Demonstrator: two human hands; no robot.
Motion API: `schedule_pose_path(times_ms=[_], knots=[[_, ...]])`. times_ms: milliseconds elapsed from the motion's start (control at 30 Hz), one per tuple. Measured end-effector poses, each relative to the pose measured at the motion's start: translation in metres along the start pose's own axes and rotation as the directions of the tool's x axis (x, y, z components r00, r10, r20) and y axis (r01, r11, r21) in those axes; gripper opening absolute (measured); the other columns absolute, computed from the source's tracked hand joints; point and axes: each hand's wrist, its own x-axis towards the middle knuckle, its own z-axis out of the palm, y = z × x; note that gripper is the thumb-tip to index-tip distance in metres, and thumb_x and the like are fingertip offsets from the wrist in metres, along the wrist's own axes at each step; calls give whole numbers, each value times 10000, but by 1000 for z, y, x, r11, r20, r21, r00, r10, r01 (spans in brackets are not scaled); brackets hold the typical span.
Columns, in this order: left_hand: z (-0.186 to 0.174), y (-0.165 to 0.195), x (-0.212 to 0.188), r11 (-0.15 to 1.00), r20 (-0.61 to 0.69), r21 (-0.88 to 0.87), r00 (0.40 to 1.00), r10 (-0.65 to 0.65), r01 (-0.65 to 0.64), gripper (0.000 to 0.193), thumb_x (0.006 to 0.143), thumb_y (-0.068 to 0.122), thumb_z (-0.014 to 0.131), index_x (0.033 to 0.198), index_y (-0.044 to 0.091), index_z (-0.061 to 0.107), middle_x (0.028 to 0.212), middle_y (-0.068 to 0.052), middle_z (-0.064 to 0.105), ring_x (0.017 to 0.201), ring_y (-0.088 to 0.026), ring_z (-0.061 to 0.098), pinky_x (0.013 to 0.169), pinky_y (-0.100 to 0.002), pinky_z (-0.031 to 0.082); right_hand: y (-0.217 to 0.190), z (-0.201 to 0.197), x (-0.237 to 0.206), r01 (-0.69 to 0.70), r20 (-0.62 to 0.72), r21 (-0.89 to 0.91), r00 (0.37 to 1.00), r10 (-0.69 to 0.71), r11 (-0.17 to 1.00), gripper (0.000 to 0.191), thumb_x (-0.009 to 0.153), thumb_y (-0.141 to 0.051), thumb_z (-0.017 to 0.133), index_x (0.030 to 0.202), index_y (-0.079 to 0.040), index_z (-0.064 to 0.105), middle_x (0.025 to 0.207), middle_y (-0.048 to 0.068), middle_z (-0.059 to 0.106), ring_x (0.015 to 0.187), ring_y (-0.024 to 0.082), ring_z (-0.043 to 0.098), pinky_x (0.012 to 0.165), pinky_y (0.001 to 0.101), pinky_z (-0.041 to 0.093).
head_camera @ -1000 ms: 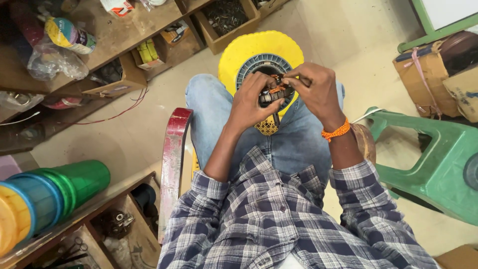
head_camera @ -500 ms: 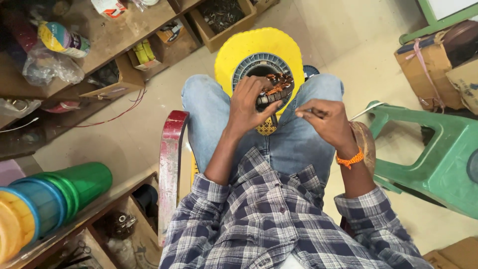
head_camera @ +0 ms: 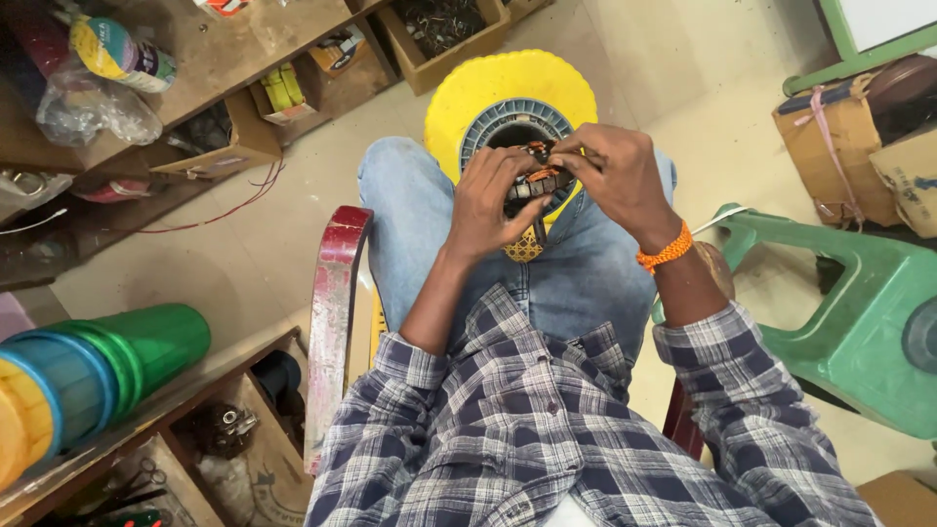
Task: The person sits with a yellow circular electrical component on their lap and uses a screwdriver to adjust internal parts. They reach for a pen and scissors from a nearby shelf, cut a small piece of tape, and apply it to the component before continuing to adjust the internal wiring with the screwdriver.
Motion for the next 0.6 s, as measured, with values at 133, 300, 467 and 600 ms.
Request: schedule_pose_path(times_ms=[133,300,467,600], knots=[[-1,11,11,923,58,-201,945,-322,327,309,895,272,766,1108,64,686,1034,-91,728,995,-262,692,895,-387,548,3,2,10,58,12,-30,998,-57,998,113,934,-98,814,943,-21,731,821,83,701,676,148,631,593,308,476],[11,6,35,831,200,-109,831,-520,546,293,870,256,717,1107,87,745,971,-80,754,911,-260,715,839,-373,555,1,3,17,-88,8,-113,996,89,990,171,901,-136,874,922,-14,755,640,107,560,551,210,516,533,347,397],[-3,-19,39,835,344,-317,875,-341,450,189,913,141,731,1087,78,771,1029,-75,761,933,-232,754,827,-342,585,-15,-2,5,-46,-40,30,998,47,998,110,909,-84,825,962,-27,748,821,91,661,694,160,624,617,304,470],[-17,-40,34,904,362,-349,925,-112,246,162,895,40,768,1050,79,789,1039,-71,779,959,-221,757,840,-338,602,-37,7,-23,-179,-59,54,982,182,982,118,888,-69,822,971,-21,754,847,99,689,703,167,640,623,310,474]])
